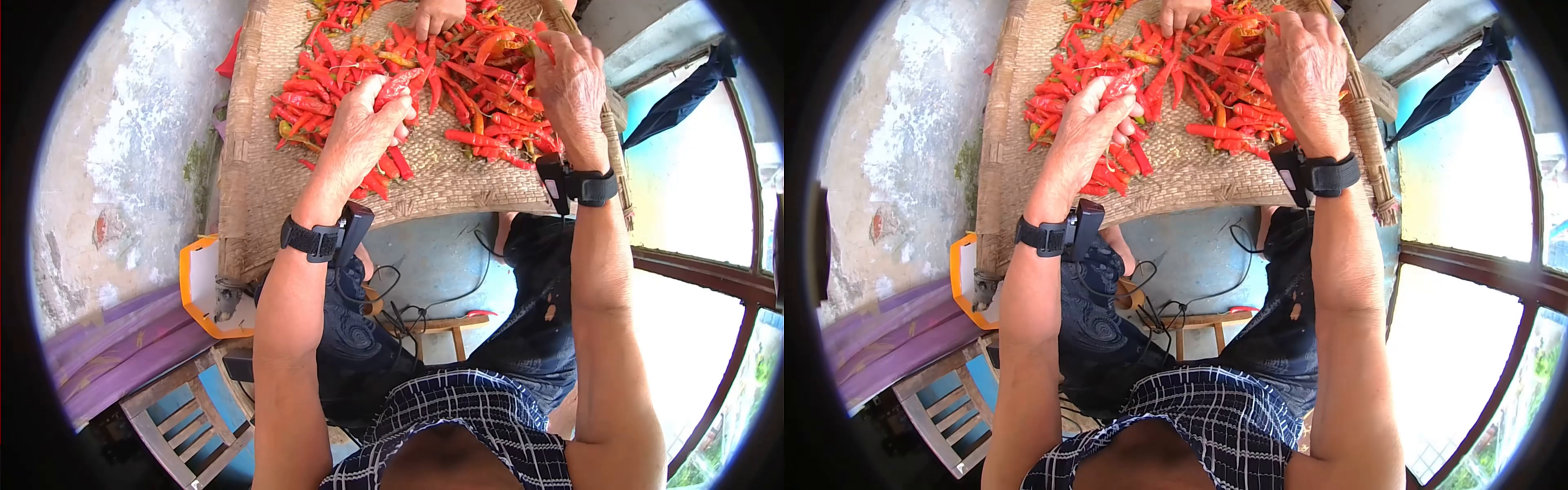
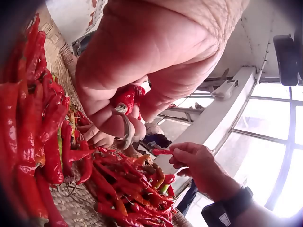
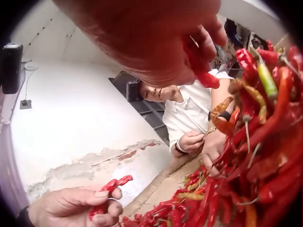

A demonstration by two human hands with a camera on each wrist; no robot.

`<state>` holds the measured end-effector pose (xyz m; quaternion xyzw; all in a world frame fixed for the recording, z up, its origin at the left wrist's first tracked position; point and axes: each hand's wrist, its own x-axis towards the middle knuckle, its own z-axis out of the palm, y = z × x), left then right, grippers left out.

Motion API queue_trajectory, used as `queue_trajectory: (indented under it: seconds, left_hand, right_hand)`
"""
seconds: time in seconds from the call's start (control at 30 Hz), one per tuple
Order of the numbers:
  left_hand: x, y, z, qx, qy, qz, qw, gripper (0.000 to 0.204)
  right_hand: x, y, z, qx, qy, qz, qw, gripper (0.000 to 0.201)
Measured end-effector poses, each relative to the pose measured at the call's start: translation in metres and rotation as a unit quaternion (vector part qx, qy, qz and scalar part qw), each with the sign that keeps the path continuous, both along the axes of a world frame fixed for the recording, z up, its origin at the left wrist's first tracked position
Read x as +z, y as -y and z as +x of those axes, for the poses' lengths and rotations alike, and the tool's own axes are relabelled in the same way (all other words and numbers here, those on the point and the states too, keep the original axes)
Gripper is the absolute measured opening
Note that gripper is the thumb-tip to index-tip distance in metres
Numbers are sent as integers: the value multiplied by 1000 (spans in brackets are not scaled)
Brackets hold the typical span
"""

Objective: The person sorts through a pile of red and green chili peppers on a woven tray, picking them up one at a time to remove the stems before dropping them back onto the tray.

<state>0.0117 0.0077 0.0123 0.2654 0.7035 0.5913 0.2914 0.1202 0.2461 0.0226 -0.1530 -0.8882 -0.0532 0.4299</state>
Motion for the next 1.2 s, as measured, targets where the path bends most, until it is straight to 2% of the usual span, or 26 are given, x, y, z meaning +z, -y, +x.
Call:
queue_trajectory:
  seconds: [0.03,0.07,0.13,0.17,0.2,0.23,0.33,0.4,0.53,0.6,0.63,0.7,0.8,0.83,0.9,0.93,1.0,1.03,1.1,1.17,1.2]
  left_hand:
    - [-1,-1,0,-10,-2,5,1000,30]
    - [-2,-1,0,-21,-4,9,1000,30]
    - [-3,-3,1,-29,-6,-7,1000,30]
    - [-4,-4,1,-37,-9,-23,999,29]
    - [-4,-5,2,-39,-8,-24,999,29]
    - [-4,-6,3,-54,-25,-46,997,29]
    - [-3,-9,7,-95,-57,-90,990,27]
    - [-4,-10,7,-123,-74,-114,983,26]
    - [-5,-9,6,-135,-69,-153,977,26]
    - [-14,-8,1,-111,-108,-94,983,24]
    - [-14,-7,-3,-108,-107,-94,984,24]
    - [-12,-2,-13,-34,-123,-49,991,21]
    - [-7,3,-18,11,-131,-26,991,20]
    - [-5,4,-19,32,-126,-19,991,19]
    - [-4,4,-18,33,-111,-24,993,19]
    - [-5,3,-17,24,-107,-21,994,19]
    - [-5,2,-13,12,-126,-23,992,18]
    - [-3,2,-12,13,-126,-23,992,18]
    - [-1,2,-11,9,-104,-8,994,17]
    - [-1,4,-11,18,-102,5,995,17]
    - [1,5,-12,22,-105,8,994,17]
  right_hand:
    - [2,0,4,-32,7,59,998,23]
    - [-2,1,4,-32,7,59,998,23]
    - [-9,14,-1,82,31,3,996,27]
    - [-12,27,-1,174,58,-146,972,33]
    - [-11,48,-1,235,57,-205,949,38]
    - [-16,59,-5,254,61,-137,955,42]
    - [-19,83,-5,269,89,-102,953,41]
    - [-20,86,-6,300,122,-73,943,31]
    - [-19,77,-5,297,174,-82,935,20]
    - [-18,62,-3,274,201,-64,938,15]
    - [-16,51,-1,226,237,-37,944,19]
    - [-9,36,11,107,253,51,960,21]
    - [-12,35,9,87,220,9,972,24]
    - [-14,39,6,88,219,10,972,24]
    - [-22,57,-4,168,262,-76,947,25]
    - [-26,65,-10,179,325,-93,924,27]
    - [-41,77,-20,189,303,-95,929,28]
    - [-48,81,-26,198,280,-96,934,30]
    - [-57,79,-41,192,300,-76,931,33]
    - [-68,77,-57,151,281,-11,948,35]
    - [-68,77,-62,147,303,1,942,37]
